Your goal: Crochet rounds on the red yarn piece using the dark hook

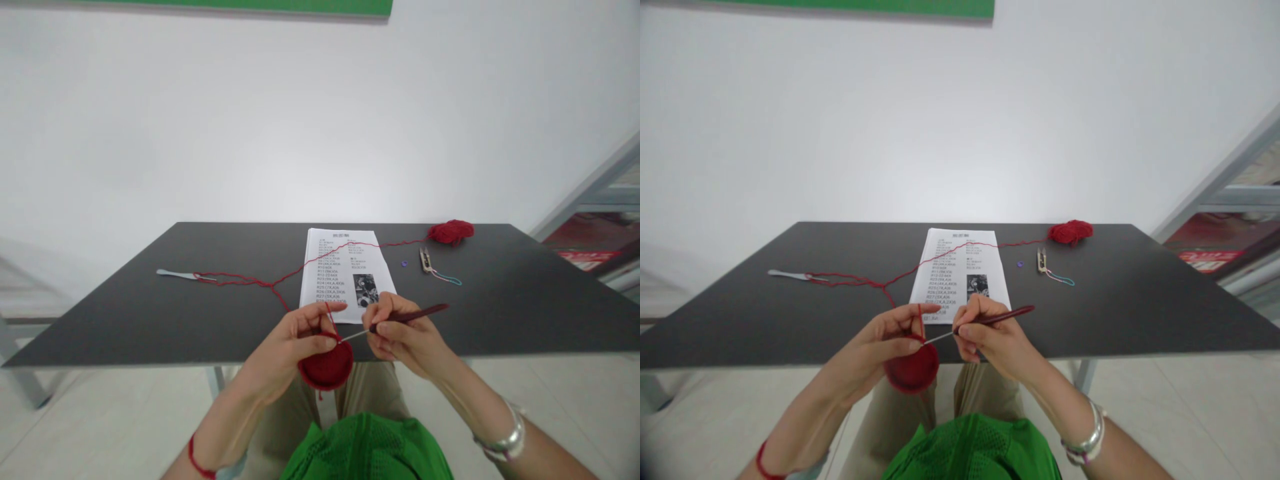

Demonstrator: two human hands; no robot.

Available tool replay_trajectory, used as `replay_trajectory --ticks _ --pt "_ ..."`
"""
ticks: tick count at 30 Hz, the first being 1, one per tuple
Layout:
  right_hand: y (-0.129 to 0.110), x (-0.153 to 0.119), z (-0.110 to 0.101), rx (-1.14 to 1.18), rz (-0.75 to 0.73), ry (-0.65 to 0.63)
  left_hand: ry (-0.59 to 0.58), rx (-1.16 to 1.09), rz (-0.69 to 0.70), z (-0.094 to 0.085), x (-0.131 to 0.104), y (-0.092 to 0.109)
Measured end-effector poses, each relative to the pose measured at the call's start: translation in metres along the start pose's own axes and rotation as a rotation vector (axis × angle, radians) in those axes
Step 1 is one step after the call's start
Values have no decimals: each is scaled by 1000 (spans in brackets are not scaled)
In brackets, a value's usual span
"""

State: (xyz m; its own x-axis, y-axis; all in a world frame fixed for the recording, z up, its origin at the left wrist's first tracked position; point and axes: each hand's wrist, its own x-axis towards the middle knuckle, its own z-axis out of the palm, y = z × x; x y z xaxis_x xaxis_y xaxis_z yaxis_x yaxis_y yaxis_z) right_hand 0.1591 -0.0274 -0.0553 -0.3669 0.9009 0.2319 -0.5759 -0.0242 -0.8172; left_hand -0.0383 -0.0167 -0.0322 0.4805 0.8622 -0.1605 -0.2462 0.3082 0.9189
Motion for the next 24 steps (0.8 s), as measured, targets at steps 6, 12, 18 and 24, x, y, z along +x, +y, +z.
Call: replay_trajectory --ticks 6,12,18,24 --pt "23 -3 18 -44 -172 229 156 -1 178 16 0 -12" --pt "11 -1 6 -165 -217 118 170 39 159 16 -4 -9" --pt "3 -6 3 -421 -279 99 224 81 210 19 -5 -4" --pt "2 -13 14 -729 -438 156 267 98 233 24 -6 -6"
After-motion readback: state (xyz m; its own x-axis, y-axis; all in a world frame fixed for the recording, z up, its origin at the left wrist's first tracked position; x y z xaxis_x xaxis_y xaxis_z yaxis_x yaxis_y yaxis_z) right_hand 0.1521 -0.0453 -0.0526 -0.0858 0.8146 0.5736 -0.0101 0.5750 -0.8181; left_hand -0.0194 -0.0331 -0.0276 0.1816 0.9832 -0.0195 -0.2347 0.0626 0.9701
